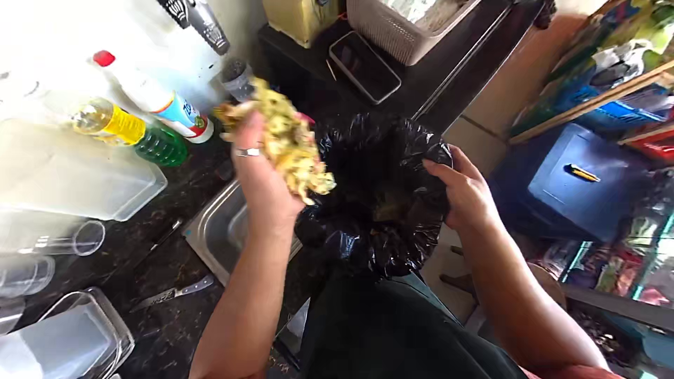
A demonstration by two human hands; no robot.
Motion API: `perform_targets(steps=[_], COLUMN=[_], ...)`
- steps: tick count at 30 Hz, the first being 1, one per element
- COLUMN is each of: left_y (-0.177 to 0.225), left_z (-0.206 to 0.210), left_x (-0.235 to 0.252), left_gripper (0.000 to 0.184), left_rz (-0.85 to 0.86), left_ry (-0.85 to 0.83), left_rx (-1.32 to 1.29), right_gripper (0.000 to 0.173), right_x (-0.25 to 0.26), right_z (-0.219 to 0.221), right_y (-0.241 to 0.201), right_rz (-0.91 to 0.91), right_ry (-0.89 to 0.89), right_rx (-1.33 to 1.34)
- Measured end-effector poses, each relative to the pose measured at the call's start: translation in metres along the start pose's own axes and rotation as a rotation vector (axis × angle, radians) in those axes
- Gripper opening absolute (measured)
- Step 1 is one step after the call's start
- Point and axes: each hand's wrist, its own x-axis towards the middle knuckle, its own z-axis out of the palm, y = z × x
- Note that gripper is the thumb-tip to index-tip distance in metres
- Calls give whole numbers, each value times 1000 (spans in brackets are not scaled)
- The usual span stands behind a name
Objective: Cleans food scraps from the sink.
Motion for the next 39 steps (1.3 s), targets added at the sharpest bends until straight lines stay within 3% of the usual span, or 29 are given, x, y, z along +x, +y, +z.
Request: perform_targets(steps=[3,5,7,9,14,16,19,22,24,26,28,30,32,34,39], left_y=[-49,-72,-89,-93,-83,-71,-31,4,0,-34,-94,-156,-199,-223,-283], left_z=[18,23,34,47,60,53,22,-44,-107,-181,-261,-323,-350,-351,-306], left_x=[-20,-28,-33,-34,-25,-17,-2,9,8,1,-20,-53,-72,-77,-47], left_gripper=[23,39,62,57,54,46,27,21,20,27,34,40,46,48,47], left_rz=[76,-16,-237,-327,-209,-188,-102,49,-61,-308,-656,-1028,-1283,-1359,-1242], left_ry=[-362,-689,-936,-1007,-1027,-972,-707,-421,-183,74,226,257,212,188,162], left_rx=[404,1000,1512,1706,1764,1553,1158,911,738,674,723,777,824,802,547], right_gripper=[38,39,39,40,40,41,41,40,39,39,40,41,42,43,41], right_x=[5,7,7,8,8,9,7,5,5,4,2,1,-1,-4,-13], right_z=[-11,-16,-20,-24,-26,-26,-26,-23,-21,-21,-19,-19,-19,-19,-6], right_y=[-1,-3,-2,0,0,-1,-2,-2,-1,1,2,3,3,1,-4], right_rz=[9,12,-1,-17,-20,-24,-21,-32,-46,-62,-72,-68,-47,-26,-11], right_ry=[-34,-54,-73,-99,-91,-89,-72,-27,-4,12,47,93,149,196,232], right_rx=[50,62,67,65,33,17,-35,-99,-146,-193,-247,-284,-314,-345,-393])
